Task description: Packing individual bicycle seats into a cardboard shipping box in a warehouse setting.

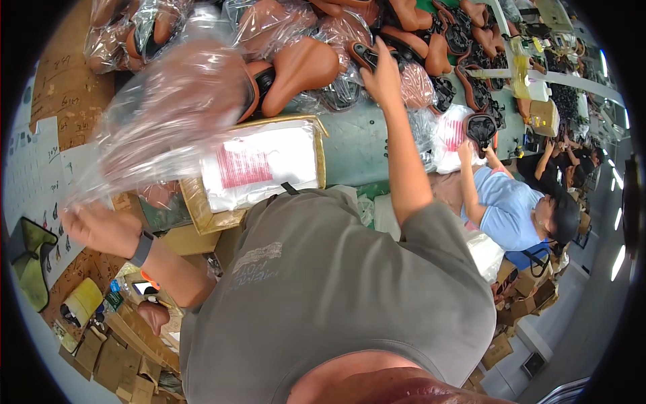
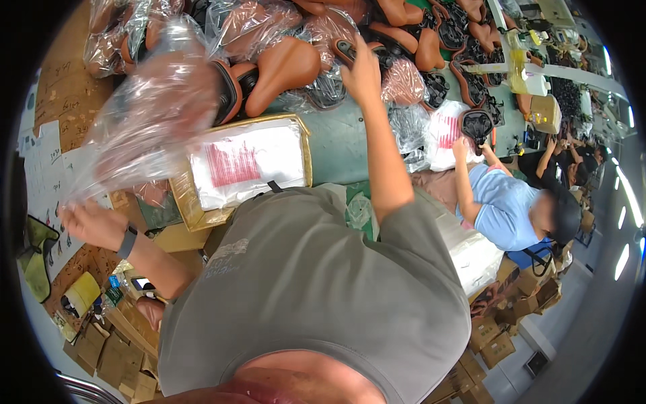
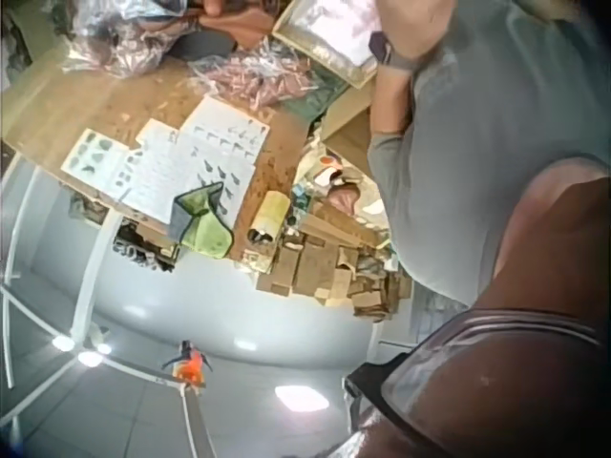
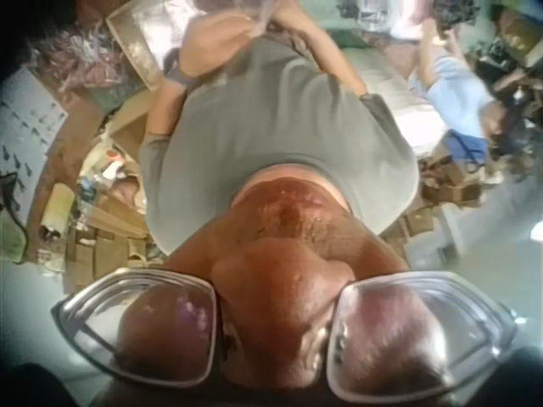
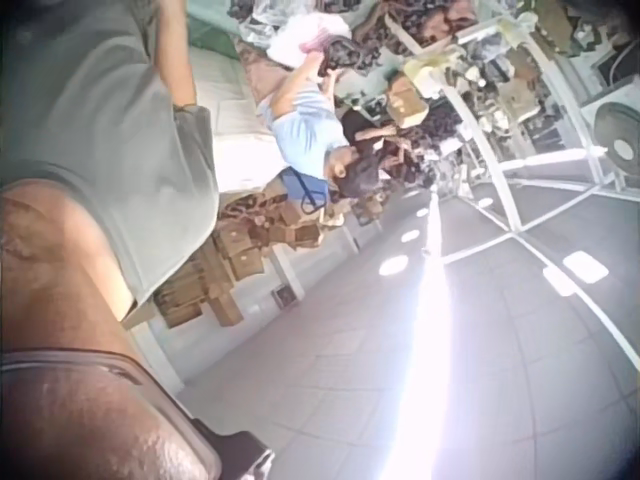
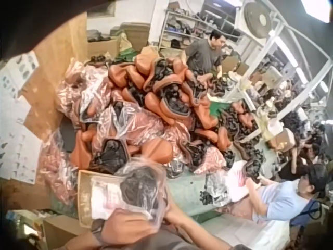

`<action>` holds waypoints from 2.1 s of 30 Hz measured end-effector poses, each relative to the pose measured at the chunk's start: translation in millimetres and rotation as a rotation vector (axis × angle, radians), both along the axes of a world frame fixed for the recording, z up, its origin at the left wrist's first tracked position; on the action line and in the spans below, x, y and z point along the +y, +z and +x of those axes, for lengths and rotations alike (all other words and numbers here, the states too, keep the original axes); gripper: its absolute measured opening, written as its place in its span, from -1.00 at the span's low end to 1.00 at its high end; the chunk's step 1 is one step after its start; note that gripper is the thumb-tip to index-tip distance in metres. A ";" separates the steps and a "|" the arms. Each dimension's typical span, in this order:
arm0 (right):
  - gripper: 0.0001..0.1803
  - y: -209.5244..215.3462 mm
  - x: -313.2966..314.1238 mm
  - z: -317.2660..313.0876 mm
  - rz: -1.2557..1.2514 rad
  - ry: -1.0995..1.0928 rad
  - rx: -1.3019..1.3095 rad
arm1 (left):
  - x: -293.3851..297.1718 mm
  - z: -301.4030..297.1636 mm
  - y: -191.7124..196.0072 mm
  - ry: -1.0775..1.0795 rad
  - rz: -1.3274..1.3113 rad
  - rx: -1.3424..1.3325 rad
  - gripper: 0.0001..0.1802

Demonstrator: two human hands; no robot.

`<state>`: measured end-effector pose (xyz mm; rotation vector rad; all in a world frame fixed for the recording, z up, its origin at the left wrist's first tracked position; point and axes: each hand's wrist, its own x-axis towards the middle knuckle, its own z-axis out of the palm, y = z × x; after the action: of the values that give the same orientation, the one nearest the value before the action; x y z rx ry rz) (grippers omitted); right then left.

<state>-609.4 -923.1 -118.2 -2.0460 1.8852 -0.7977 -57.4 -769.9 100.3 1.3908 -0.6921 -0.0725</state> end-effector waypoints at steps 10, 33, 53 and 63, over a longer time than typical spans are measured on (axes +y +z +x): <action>-0.09 16.2 -6.3 -83.7 -0.052 0.115 0.098 | 54.2 -228.0 -306.0 -1.078 0.788 -0.414 -0.81; -0.41 2.4 385.8 74.4 0.728 -0.220 -1.277 | 122.6 -204.3 -341.9 -1.073 0.682 0.062 -0.73; -0.40 116.7 261.5 108.9 0.867 0.378 -1.098 | 141.8 -61.1 -118.0 -0.987 0.725 0.858 -0.89; -0.02 99.0 202.2 119.3 1.277 0.287 -1.385 | 35.2 -136.7 -25.6 -1.184 0.080 -0.549 -0.84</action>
<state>-490.1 -720.9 -19.1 -0.5364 0.7623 -0.4300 -194.1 -734.7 74.7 0.8942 -1.9193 -0.6688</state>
